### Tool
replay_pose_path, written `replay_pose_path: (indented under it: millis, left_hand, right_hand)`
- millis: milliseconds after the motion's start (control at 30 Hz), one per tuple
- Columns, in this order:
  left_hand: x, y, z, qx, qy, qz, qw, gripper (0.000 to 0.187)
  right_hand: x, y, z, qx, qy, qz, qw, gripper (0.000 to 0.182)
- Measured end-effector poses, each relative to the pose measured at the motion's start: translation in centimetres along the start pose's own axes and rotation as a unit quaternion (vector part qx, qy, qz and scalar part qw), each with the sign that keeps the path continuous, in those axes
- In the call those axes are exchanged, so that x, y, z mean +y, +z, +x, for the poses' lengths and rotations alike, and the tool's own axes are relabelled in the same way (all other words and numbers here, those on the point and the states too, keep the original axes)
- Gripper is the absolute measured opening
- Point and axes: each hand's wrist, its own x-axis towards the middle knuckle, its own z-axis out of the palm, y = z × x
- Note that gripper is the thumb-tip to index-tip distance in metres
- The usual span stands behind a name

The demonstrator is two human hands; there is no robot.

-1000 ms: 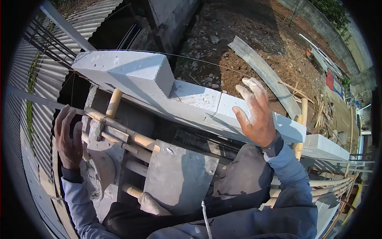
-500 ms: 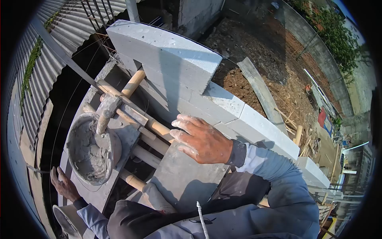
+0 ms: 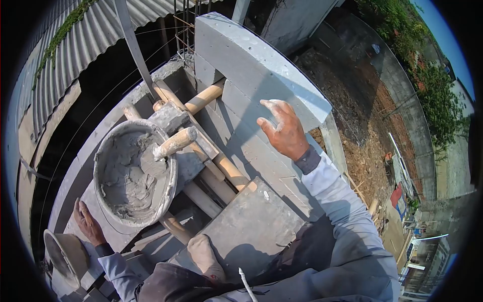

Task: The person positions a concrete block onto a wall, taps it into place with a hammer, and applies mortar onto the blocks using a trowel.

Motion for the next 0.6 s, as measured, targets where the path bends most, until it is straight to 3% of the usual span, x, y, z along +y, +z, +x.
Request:
replay_pose_path:
  millis: [67, 200, 367, 600]
  left_hand:
    - [-1.2, 0.0, 0.0, -0.011, -0.01, 0.008, 1.0, 0.05]
    - [-4.9, -0.3, -0.5, -0.037, -0.028, 0.079, 0.996, 0.048]
    - [-10.3, -1.4, -2.3, -0.07, -0.104, 0.134, 0.983, 0.047]
    - [-14.4, -4.8, -6.2, -0.146, -0.157, 0.242, 0.946, 0.043]
  right_hand:
    - [2.3, 1.3, 4.2, 0.036, 0.008, -0.065, 0.997, 0.041]
    - [5.5, 3.9, 14.4, -0.021, 0.115, -0.215, 0.97, 0.049]
    - [8.1, 8.2, 24.7, -0.075, 0.176, -0.271, 0.944, 0.055]
    - [10.5, 12.7, 33.3, -0.045, 0.196, -0.36, 0.911, 0.064]
